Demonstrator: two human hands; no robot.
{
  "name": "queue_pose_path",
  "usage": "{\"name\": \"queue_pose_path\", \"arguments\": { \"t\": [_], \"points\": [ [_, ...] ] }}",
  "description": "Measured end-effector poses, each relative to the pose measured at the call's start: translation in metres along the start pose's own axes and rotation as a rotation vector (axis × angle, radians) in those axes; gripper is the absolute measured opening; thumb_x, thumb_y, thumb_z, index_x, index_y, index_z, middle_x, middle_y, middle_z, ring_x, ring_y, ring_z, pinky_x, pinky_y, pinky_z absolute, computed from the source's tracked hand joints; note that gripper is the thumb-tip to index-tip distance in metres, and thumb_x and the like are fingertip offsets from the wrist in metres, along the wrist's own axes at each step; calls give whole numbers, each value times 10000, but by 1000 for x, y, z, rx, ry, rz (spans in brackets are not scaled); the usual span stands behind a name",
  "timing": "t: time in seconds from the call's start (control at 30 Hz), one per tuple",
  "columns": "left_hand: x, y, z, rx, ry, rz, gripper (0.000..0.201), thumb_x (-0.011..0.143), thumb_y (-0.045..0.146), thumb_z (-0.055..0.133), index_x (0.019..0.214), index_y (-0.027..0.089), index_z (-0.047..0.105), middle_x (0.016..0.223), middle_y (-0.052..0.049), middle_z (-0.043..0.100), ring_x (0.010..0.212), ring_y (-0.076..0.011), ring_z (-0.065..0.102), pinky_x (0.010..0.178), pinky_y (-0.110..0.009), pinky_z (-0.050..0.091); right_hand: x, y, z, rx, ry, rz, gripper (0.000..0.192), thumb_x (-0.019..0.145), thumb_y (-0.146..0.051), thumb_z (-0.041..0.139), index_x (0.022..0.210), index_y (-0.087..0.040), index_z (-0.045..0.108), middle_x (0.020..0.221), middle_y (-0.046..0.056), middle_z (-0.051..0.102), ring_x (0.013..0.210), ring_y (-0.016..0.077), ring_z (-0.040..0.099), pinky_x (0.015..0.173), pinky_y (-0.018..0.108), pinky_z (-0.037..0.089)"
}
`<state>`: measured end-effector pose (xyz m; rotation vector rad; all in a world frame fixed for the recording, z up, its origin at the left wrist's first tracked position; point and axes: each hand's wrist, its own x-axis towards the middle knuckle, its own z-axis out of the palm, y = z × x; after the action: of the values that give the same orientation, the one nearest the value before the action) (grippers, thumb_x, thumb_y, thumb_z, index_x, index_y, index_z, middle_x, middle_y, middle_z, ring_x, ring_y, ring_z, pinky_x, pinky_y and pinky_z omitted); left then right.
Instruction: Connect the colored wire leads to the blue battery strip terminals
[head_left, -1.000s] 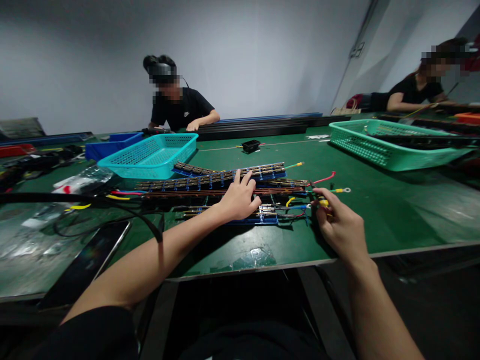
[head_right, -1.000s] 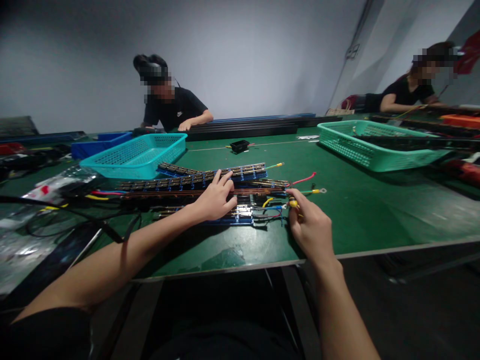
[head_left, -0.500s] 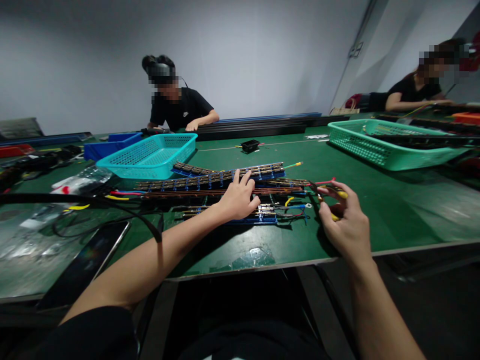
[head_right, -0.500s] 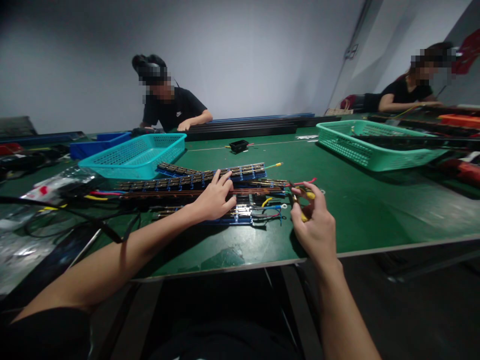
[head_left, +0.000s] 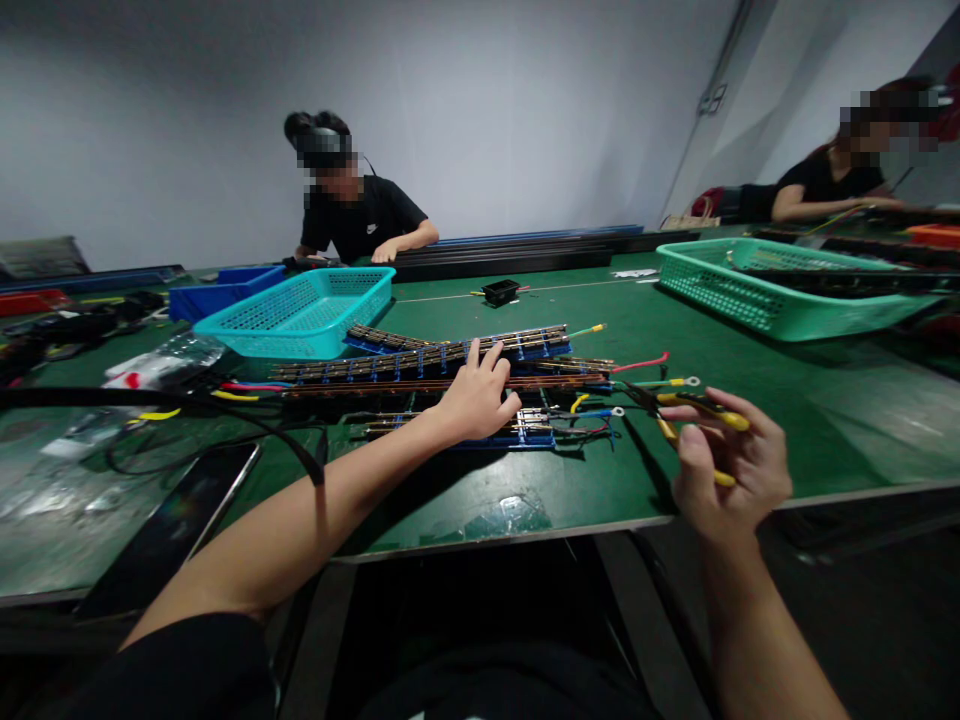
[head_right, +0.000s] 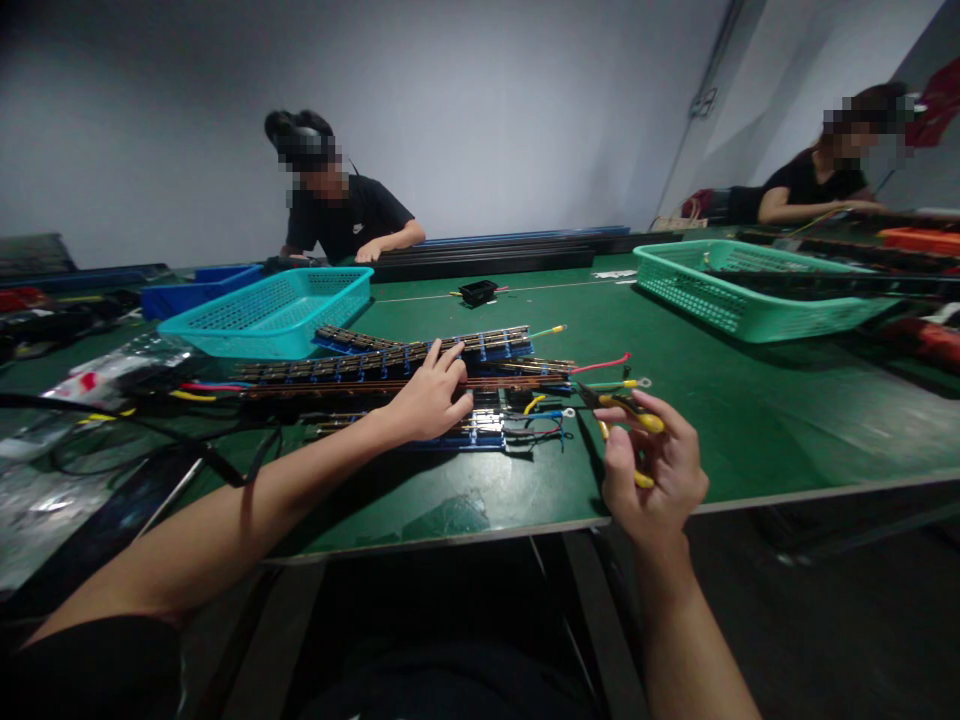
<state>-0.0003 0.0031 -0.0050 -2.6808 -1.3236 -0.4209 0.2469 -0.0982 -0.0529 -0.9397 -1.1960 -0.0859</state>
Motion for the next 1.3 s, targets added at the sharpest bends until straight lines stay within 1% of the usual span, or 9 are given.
{"name": "queue_pose_path", "arguments": {
  "t": [0.13,0.3,0.47,0.6,0.67,0.8,1.0,1.2,1.3],
  "points": [
    [0,-1,0,-4,-1,3,214,930,346,452,1012,179,558,1454,-200,537,1526,-302,279,1273,-543,177,2,0,1,-24,18,24,395,920,-299,630,1301,-209,577,923,78,745,770,218,739,636,351,583],
    [0,0,0,-8,-22,-14,237,933,354,450,1024,165,560,1455,-213,527,1530,-315,262,1262,-550,208,4,6,-1,-159,-133,51,394,911,-321,646,1285,-210,592,928,68,754,728,195,714,601,314,545],
    [0,0,0,-2,-11,1,214,932,351,455,1011,179,554,1449,-201,540,1523,-313,282,1269,-552,182,7,6,-6,-336,-151,-36,318,884,-327,672,1183,-220,665,889,43,703,639,154,626,602,314,514],
    [1,0,-1,9,3,16,185,934,342,457,996,194,548,1434,-181,562,1517,-302,300,1281,-541,140,13,4,-5,-303,-181,-130,288,841,-291,705,1122,-231,691,1137,102,651,938,234,662,742,378,569],
    [1,1,-2,10,0,15,196,933,338,457,992,178,553,1438,-207,552,1516,-303,301,1286,-525,123,15,4,-4,-269,-196,-131,312,836,-263,700,1145,-235,673,1159,102,659,1050,272,658,862,449,572],
    [0,1,-2,23,-4,16,218,937,339,453,995,157,558,1462,-241,520,1518,-306,295,1284,-515,130,18,5,-4,-226,-282,-201,363,814,-204,684,1175,-224,652,1126,98,683,1032,269,672,903,456,565],
    [0,0,-1,49,0,21,226,944,343,452,1008,153,556,1467,-248,513,1519,-303,296,1283,-509,139,21,2,-6,-180,-415,-274,363,824,-138,615,1170,-226,676,1142,93,681,986,222,681,767,322,570],
    [1,0,0,65,4,30,232,948,345,450,1014,151,558,1471,-245,514,1513,-300,310,1286,-507,126,19,4,-7,-196,-452,-343,502,785,-40,569,1225,-257,675,1176,71,692,1048,222,683,907,357,562],
    [1,0,-1,62,-1,21,230,949,347,452,1016,155,559,1487,-236,503,1517,-295,303,1284,-512,133,18,4,-6,-200,-451,-348,503,784,-35,562,1223,-253,673,1177,75,687,1035,219,687,883,347,572]
  ]
}}
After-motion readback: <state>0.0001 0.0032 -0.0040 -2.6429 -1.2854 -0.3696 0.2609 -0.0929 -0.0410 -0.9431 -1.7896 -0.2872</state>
